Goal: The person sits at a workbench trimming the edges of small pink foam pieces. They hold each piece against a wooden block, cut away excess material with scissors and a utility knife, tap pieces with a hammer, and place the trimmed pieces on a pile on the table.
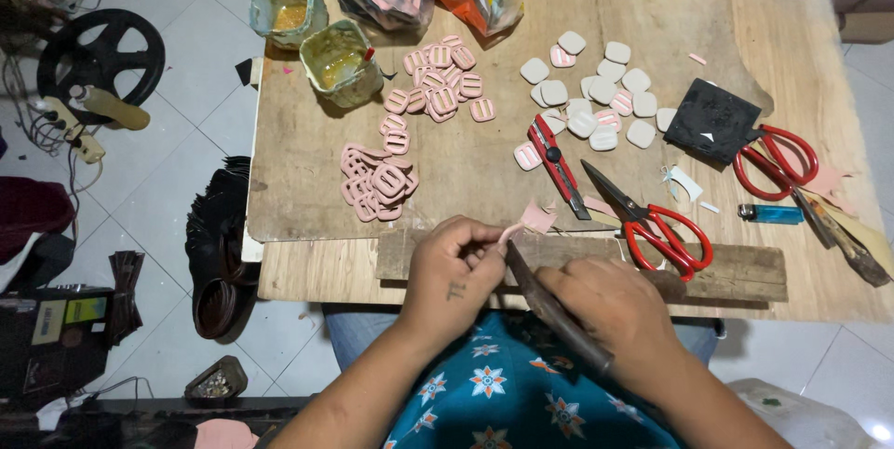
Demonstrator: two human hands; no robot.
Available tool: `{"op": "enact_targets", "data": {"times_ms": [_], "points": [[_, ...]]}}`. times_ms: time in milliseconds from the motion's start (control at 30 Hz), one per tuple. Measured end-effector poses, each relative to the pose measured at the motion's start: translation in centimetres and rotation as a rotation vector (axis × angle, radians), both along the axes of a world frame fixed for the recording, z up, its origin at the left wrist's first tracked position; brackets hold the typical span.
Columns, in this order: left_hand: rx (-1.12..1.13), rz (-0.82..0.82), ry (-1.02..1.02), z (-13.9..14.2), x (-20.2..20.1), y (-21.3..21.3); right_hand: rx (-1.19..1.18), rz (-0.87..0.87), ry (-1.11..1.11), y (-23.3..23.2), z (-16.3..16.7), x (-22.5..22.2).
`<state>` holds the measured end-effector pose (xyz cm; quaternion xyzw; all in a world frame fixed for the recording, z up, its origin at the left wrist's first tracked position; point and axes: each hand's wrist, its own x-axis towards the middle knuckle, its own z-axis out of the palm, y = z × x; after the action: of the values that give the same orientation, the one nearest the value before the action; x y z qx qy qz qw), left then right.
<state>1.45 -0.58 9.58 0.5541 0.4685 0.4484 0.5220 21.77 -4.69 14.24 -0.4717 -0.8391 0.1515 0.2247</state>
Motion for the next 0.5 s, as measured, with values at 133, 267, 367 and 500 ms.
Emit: {"op": "enact_targets", "data": {"times_ms": [133,267,367,500], "points": [[0.114,-0.006,0.119,0.0,-0.3,-0.3,0.042,0.004,-0.002,-0.1,-0.1,-0.3],[-0.25,-0.146,-0.209,-1.7,-0.6,-0.1,0.037,0.026,0.07,0.0,-0.8,0.2],[-0.469,-0.175,-0.376,-3.3,-1.0,-0.1,0.068,0.07,0.135,0.4,-1.5,0.6],[-0.567,-0.198,-0.434,-4.8,-1.3,-0.4,0.05,0.135,0.22,0.5,-1.9,1.0]]}}
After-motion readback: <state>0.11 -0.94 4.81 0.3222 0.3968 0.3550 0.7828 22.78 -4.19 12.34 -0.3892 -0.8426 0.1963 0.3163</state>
